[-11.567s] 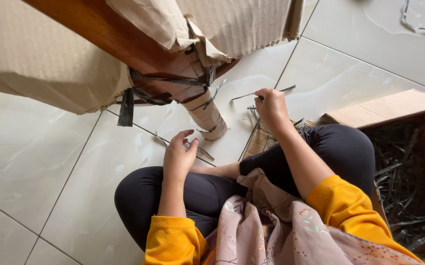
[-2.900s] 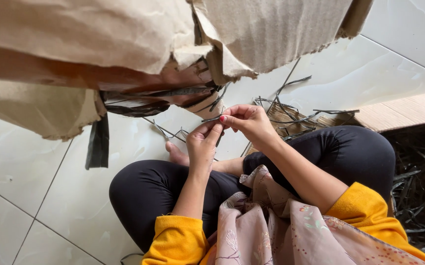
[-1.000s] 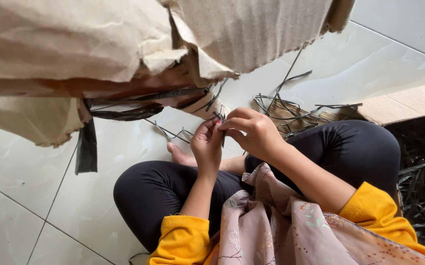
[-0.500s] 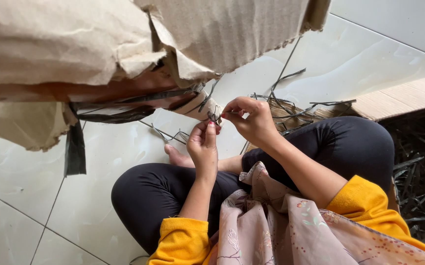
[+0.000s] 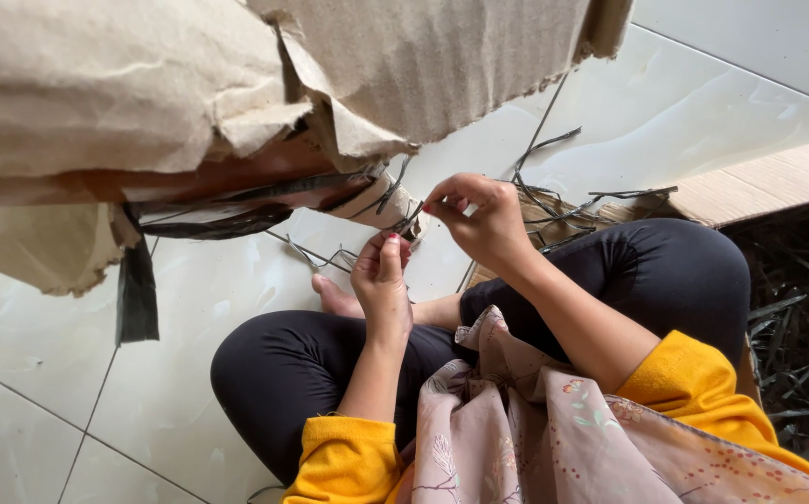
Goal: Wrapping wooden chair legs with protective cardboard and securing them with plastic ties
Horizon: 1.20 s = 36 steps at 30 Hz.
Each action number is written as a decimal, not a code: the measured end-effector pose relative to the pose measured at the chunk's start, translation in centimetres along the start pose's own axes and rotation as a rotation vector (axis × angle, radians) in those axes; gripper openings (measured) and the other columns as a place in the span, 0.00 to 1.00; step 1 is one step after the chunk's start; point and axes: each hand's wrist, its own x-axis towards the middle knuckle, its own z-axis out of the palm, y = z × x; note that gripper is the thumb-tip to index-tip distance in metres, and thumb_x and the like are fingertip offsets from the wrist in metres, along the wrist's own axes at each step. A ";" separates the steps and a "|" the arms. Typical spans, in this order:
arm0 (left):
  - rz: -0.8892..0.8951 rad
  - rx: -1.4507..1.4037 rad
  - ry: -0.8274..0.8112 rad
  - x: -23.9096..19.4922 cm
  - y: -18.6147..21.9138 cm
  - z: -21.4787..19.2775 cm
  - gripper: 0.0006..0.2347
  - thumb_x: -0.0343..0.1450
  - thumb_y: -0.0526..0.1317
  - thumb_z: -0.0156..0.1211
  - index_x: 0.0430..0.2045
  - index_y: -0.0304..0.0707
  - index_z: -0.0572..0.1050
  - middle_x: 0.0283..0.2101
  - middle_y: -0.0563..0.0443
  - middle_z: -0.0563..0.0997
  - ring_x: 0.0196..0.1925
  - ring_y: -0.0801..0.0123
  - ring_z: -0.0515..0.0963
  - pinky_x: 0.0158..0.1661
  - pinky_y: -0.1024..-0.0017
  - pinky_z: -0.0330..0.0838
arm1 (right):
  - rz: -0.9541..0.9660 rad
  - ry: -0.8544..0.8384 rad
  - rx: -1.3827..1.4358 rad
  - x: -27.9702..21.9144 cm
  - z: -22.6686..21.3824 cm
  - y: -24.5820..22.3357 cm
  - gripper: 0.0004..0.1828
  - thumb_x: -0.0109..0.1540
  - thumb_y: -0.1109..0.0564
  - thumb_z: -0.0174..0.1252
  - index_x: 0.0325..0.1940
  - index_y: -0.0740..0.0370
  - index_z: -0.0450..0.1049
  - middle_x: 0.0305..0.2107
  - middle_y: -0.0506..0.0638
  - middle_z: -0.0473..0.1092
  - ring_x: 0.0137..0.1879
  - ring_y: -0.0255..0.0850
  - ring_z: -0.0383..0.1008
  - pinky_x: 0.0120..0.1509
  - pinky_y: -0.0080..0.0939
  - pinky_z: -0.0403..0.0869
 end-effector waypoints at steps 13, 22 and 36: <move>0.135 0.174 -0.280 -0.5 -0.5 -2.4 0.07 0.77 0.41 0.56 0.35 0.39 0.79 0.33 0.50 0.85 0.39 0.76 0.81 0.48 0.73 0.78 | 0.376 -0.375 -0.220 -0.9 0.1 7.3 0.16 0.59 0.54 0.67 0.50 0.60 0.78 0.39 0.60 0.79 0.45 0.58 0.79 0.53 0.59 0.75; -0.036 1.519 -0.698 2.2 -14.5 -6.3 0.17 0.74 0.42 0.38 0.56 0.47 0.67 0.56 0.43 0.79 0.60 0.48 0.78 0.57 0.40 0.68 | 0.171 -0.914 -0.961 -10.8 8.1 14.2 0.16 0.62 0.55 0.56 0.48 0.67 0.81 0.42 0.65 0.79 0.51 0.59 0.81 0.56 0.59 0.78; -0.138 1.672 -0.733 -8.8 -11.4 -12.9 0.16 0.71 0.33 0.47 0.49 0.36 0.79 0.55 0.37 0.79 0.62 0.47 0.76 0.57 0.45 0.73 | 0.024 -0.514 -1.186 -22.0 8.4 21.3 0.18 0.55 0.39 0.50 0.31 0.44 0.83 0.30 0.43 0.81 0.42 0.42 0.83 0.47 0.50 0.80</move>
